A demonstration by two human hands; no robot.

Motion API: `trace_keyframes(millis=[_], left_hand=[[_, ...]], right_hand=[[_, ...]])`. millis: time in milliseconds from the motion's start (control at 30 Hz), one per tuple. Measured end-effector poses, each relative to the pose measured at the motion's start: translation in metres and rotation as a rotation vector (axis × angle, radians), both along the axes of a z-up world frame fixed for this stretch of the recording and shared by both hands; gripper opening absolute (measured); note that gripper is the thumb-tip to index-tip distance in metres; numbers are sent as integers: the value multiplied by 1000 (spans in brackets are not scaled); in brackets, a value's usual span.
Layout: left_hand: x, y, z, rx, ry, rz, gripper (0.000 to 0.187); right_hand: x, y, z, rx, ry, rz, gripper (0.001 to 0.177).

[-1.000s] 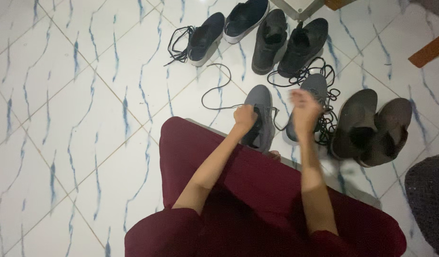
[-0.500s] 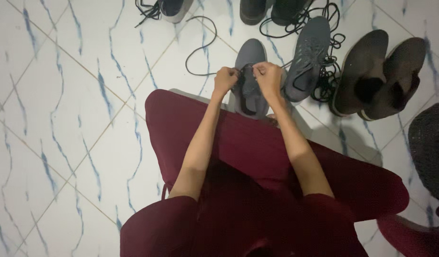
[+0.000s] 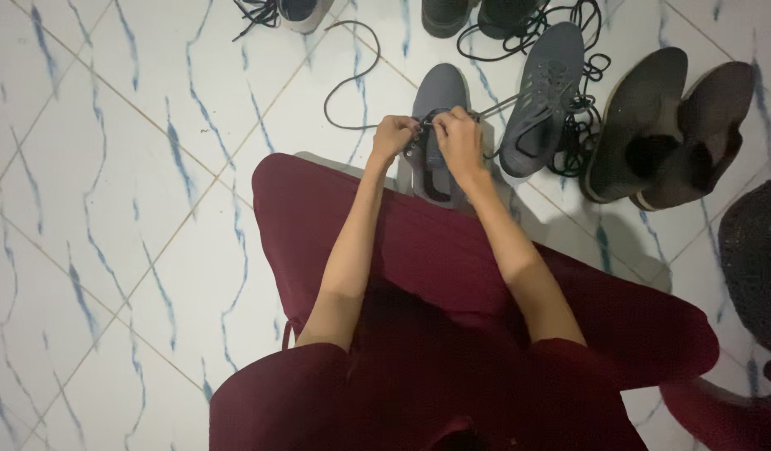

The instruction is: The person sits on the floor and re-laces a pair of gray sneakers. They thread the laces through the eyelets, pull them tight, and tie a knot, repeating the process for both shoes.

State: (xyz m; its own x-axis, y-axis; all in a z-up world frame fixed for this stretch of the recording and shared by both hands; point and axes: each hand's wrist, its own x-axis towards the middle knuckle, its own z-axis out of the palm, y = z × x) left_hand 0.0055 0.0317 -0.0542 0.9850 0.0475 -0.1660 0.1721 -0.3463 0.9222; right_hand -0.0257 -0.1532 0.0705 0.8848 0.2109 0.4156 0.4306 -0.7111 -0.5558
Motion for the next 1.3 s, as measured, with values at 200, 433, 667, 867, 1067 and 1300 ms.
trace_keyframes(millis=[200,433,667,867,1067,1300], left_hand=[[2,-2,-3,183,21,20,17],[-13,-3,29,59,28,30,29],[-35,-30,70,281,-86,205,23],[-40,-35,74,75,-232,233,19],[-25,-18,77,-470,-330,159,21],[-16,56,181,-671,-388,197,17]], right_hand=[[2,6,-11,-23,26,18,4],[4,7,-13,129,68,27,31],[7,8,-18,178,183,-26,41],[6,10,-18,254,227,-12,43],[0,11,1,198,102,-1,48],[-10,-4,13,144,-30,-151,43]])
